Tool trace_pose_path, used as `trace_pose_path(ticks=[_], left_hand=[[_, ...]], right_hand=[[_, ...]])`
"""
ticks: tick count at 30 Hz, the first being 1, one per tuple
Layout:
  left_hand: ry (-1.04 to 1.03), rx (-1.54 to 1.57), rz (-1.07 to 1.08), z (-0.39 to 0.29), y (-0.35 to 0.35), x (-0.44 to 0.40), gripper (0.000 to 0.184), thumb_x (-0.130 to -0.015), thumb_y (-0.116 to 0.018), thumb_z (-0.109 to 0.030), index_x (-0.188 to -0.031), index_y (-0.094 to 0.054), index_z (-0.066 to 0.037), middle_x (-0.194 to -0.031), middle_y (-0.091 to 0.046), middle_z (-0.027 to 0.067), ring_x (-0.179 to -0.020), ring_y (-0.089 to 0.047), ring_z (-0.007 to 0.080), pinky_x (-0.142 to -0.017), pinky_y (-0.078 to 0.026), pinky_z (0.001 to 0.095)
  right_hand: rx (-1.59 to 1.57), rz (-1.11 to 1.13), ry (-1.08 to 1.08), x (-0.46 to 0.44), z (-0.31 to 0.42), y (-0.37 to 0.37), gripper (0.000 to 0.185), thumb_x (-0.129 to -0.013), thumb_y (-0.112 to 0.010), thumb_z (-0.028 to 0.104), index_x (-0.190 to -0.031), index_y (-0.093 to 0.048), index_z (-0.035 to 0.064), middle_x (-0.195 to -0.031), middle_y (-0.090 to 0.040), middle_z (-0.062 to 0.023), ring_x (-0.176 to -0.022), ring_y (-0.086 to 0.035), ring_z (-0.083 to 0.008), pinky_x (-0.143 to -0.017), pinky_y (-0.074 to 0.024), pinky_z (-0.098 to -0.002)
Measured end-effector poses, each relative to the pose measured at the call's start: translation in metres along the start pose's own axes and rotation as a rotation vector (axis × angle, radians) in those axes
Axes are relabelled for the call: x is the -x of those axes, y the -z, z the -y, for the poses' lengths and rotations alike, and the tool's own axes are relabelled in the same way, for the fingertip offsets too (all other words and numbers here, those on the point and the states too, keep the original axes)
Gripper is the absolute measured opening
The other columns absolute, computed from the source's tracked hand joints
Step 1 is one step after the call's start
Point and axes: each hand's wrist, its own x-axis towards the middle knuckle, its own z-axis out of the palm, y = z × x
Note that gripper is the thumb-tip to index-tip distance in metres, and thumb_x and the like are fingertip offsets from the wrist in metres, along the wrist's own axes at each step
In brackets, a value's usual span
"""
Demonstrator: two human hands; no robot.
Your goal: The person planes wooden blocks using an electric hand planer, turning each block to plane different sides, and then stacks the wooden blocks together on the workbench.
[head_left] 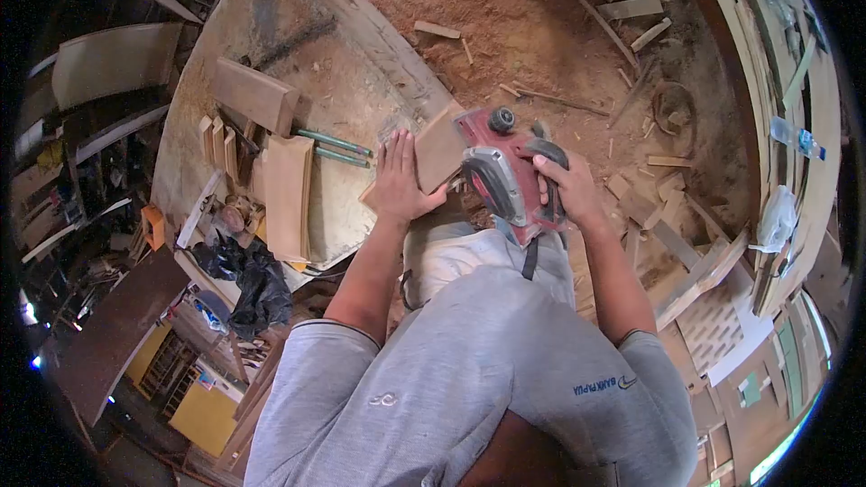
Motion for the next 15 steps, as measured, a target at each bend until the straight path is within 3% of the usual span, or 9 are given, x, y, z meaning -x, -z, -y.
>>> trace_pose_path(ticks=[6, 12, 15], left_hand=[[-0.009, -0.004, 0.001, 0.0, -0.002, 0.001, 0.126, -0.073, -0.087, -0.057, -0.17, -0.038, 0.006, -0.172, -0.048, 0.0283, -0.165, -0.041, 0.0451, -0.138, -0.028, 0.0622], [0.0, -0.007, 0.017, -0.001, -0.002, 0.002, 0.127, -0.073, -0.087, -0.057, -0.17, -0.037, 0.007, -0.173, -0.046, 0.0284, -0.165, -0.04, 0.0453, -0.137, -0.027, 0.0637], [0.001, -0.009, 0.023, -0.002, 0.0, 0.0, 0.127, -0.073, -0.087, -0.057, -0.17, -0.036, 0.007, -0.174, -0.045, 0.0281, -0.166, -0.039, 0.0455, -0.138, -0.026, 0.0643]], right_hand=[[0.002, -0.049, 0.069, -0.03, 0.014, -0.02, 0.037, -0.11, -0.073, 0.039, -0.121, -0.081, 0.0053, -0.073, -0.062, 0.001, -0.059, -0.059, -0.0113, -0.057, -0.0476, -0.0307], [0.036, -0.082, 0.068, -0.044, 0.05, -0.036, 0.034, -0.109, -0.073, 0.039, -0.109, -0.077, 0.0048, -0.074, -0.063, 0.0003, -0.06, -0.061, -0.0116, -0.058, -0.0484, -0.0318], [0.111, -0.081, 0.084, -0.056, 0.06, -0.04, 0.033, -0.109, -0.073, 0.036, -0.117, -0.074, 0.0035, -0.073, -0.063, -0.0018, -0.059, -0.062, -0.013, -0.057, -0.0525, -0.0353]])
